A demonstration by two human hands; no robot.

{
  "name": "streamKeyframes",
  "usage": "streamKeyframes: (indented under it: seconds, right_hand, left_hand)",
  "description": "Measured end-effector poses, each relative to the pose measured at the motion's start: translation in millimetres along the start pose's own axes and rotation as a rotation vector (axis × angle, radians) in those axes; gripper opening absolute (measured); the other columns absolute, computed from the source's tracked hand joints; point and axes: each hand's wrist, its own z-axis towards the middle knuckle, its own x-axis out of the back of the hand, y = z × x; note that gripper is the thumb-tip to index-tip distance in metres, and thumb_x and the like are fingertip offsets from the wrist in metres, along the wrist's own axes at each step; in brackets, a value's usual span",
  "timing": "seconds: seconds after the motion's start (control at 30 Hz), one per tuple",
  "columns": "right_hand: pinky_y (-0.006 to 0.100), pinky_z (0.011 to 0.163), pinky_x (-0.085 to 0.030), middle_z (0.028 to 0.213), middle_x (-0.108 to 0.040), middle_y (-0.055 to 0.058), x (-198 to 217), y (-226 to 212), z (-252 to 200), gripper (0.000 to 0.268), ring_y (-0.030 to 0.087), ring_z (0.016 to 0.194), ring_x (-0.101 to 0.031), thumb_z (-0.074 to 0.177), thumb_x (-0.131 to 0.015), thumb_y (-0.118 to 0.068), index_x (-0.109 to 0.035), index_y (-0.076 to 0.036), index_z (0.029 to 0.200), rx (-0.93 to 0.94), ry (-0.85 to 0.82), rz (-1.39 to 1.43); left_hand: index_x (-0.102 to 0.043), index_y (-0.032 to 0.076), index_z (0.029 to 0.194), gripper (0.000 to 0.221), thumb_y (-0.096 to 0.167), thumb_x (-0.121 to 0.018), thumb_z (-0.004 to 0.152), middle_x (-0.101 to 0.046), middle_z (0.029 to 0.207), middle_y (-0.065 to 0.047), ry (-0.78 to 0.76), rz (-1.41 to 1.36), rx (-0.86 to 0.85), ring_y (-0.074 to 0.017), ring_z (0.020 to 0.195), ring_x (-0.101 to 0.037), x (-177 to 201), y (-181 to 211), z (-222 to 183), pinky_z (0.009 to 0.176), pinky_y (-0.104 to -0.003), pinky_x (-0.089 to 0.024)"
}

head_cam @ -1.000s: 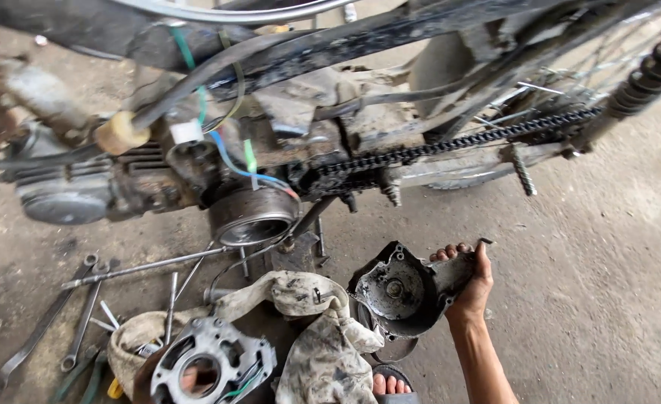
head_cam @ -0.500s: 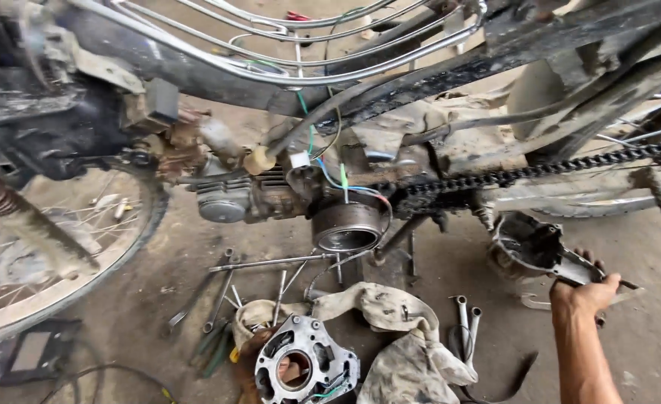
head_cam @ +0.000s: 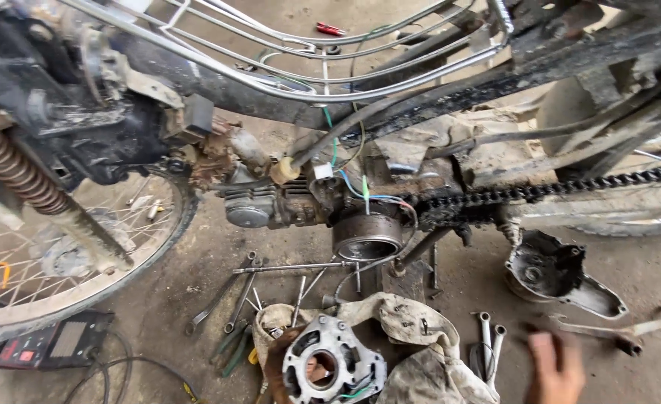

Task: Disassembling a motorcycle engine by removing the engine cover and disconnecting electrical wires.

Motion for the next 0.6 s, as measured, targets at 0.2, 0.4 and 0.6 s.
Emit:
streamKeyframes:
  seconds: [0.2, 0.4, 0.6]
  right_hand:
    - [0.052, 0.119, -0.032, 0.162, -0.041, 0.015, -40.0, -118.5, -55.8, 0.114, 0.031, 0.151, -0.04, 0.072, -0.074, -0.079, -0.037, -0.01, 0.155, 0.455, -1.104, 0.168]
    - [0.047, 0.123, -0.026, 0.165, -0.037, 0.018, -59.2, -193.8, -65.2, 0.104, 0.03, 0.155, -0.034, 0.092, -0.052, -0.08, -0.029, -0.001, 0.156, 0.584, -1.318, 0.212]
    - [0.043, 0.123, -0.028, 0.167, -0.037, 0.01, -66.9, -203.2, -69.2, 0.123, 0.023, 0.154, -0.037, 0.072, -0.078, -0.081, -0.028, -0.009, 0.158, 0.2, -1.42, 0.167]
  left_hand:
    - [-0.061, 0.005, 0.132, 0.047, 0.028, -0.076, 0.093, -0.068, 0.133, -0.021, -0.351, 0.303, 0.093, -0.0333, 0.125, -0.07, 11.0, 12.2, 104.2, 0.103, -0.036, -0.063]
    - [-0.064, 0.001, 0.124, 0.034, -0.003, -0.069, 0.09, -0.074, 0.123, -0.017, -0.381, 0.478, -0.27, -0.0358, 0.118, -0.077, -41.4, 44.9, 135.4, 0.103, -0.035, -0.065]
    - [-0.072, 0.008, 0.111, 0.022, 0.011, -0.076, 0.089, -0.079, 0.112, -0.008, -0.369, 0.654, -0.42, -0.0234, 0.104, -0.082, -48.3, 42.3, 141.2, 0.089, -0.028, -0.069]
